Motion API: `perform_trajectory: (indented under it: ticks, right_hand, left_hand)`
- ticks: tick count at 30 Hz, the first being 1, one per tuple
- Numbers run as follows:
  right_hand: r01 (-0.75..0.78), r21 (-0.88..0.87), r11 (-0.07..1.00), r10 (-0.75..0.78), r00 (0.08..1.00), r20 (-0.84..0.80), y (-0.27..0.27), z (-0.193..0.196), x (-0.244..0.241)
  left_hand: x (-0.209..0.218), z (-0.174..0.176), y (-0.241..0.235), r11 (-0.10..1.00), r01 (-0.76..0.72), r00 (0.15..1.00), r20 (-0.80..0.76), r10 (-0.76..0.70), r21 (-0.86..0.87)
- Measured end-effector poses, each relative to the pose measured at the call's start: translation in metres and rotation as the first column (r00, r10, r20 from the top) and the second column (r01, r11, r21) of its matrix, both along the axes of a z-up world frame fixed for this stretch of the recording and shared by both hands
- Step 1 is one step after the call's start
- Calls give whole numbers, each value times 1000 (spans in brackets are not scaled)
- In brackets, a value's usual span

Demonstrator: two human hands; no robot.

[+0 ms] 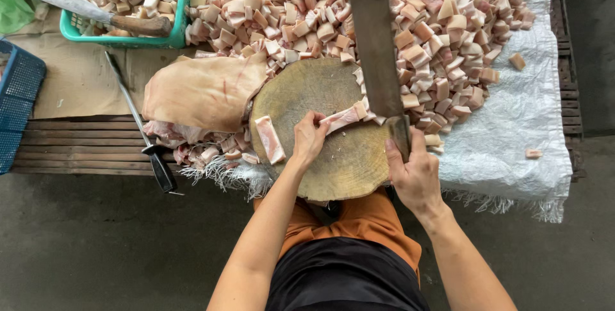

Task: The person uses a cleaver to slice a large slab of pork belly into strips and then dices them into small cubes on a round wooden cutting board. The diced pieces are pushed onto a white sack where a large pile of previously cut meat is accumulating.

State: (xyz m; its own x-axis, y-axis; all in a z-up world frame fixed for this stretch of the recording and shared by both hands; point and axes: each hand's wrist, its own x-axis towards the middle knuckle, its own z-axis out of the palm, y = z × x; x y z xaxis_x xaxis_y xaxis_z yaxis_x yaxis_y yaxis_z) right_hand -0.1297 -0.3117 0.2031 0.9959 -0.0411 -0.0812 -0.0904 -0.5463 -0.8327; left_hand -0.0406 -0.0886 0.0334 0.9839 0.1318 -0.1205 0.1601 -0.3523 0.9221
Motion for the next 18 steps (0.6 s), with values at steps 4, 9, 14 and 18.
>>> perform_trajectory:
  ticks: [4,9,14,18]
  right_hand:
    - [-16,21,1000,16,1000,-9,13,-40,4]
    - [-178,-252,951,169,984,-58,14,-82,-9]
    - [16,-35,999,-29,911,-411,10,-36,7]
    - [-24,-96,995,15,995,-94,12,-3,1]
  left_hand:
    - [6,1,-1,1000,-15,1000,-11,15,24]
    - [-2,-15,3,996,-1,999,32,-2,94]
    - [15,-14,3,1000,0,999,32,-1,22]
    - [6,-14,-10,999,20,1000,-6,-21,-35]
